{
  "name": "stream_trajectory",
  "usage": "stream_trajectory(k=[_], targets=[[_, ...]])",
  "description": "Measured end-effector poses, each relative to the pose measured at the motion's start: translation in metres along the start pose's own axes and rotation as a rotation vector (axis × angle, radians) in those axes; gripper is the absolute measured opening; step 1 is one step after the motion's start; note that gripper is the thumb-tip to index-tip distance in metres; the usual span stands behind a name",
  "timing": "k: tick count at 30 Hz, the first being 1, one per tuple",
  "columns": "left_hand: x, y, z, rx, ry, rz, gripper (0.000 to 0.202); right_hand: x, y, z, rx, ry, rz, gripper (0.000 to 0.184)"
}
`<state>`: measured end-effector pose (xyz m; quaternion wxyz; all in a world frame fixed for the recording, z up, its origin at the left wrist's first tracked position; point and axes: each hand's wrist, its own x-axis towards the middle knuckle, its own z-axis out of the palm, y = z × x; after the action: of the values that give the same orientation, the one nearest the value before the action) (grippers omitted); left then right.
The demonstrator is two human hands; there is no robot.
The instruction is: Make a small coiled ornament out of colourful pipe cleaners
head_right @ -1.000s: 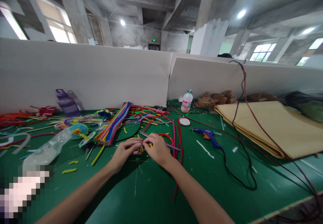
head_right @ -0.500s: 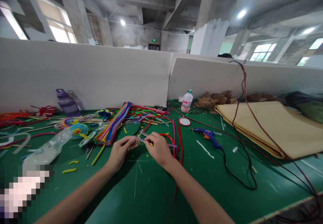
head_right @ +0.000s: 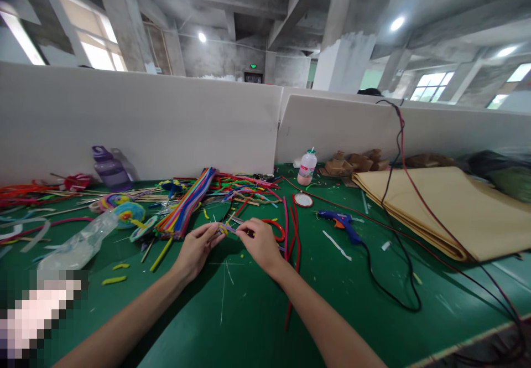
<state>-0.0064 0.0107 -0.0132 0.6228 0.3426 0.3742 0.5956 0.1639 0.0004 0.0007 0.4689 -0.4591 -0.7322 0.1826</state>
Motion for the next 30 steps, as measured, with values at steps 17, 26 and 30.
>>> stream_trajectory(k=[17,26,30], targets=[[0.003,0.002,-0.001,-0.168,0.114,-0.188,0.009,0.007,0.002,-0.005,0.152,0.012,0.103,0.017],[0.004,0.004,0.001,-0.299,0.122,-0.228,0.013,-0.001,0.000,0.009,0.143,-0.056,0.040,0.015],[0.002,0.006,0.003,-0.362,0.158,-0.239,0.015,-0.004,-0.006,0.010,0.048,-0.032,-0.054,0.020]])
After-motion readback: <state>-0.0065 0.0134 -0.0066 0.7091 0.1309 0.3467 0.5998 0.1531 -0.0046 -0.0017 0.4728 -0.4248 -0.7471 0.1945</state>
